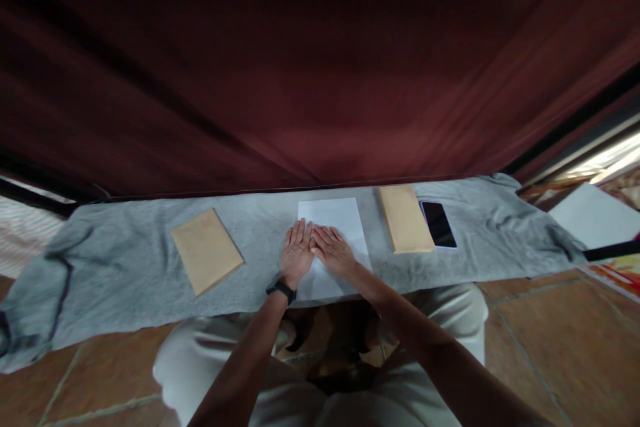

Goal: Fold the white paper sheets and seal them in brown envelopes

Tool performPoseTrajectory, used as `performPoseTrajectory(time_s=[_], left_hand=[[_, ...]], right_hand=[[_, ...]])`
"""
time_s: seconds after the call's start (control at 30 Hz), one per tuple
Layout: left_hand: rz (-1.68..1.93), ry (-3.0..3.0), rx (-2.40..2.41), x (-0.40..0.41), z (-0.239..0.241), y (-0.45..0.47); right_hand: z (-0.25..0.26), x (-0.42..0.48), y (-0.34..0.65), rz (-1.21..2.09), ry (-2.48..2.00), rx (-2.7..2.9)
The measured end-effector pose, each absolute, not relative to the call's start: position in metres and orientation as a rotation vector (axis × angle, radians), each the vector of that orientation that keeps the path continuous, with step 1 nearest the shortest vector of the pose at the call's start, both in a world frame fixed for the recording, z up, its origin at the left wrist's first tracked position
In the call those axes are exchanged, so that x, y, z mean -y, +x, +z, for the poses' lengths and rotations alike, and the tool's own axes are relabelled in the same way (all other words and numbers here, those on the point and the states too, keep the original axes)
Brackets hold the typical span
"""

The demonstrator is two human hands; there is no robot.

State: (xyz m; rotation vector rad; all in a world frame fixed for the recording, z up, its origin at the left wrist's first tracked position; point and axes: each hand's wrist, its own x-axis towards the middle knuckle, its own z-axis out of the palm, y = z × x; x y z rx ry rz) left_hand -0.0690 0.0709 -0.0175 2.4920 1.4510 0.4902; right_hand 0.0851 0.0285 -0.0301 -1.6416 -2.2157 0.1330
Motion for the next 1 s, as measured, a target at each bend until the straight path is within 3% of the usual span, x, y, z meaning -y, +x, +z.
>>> performPoseTrajectory(time_s=[0.6, 1.0], left_hand=[[0.569, 2.496, -1.493, -0.072, -0.025, -0.066], [0.537, 2.455, -1.553, -0.065, -0.017, -0.061]], right_hand=[[-0.023, -0.114, 0.181, 0.145, -1.885, 2.09], [-0.036, -0.019, 0.109, 0.164, -1.845, 2.067]])
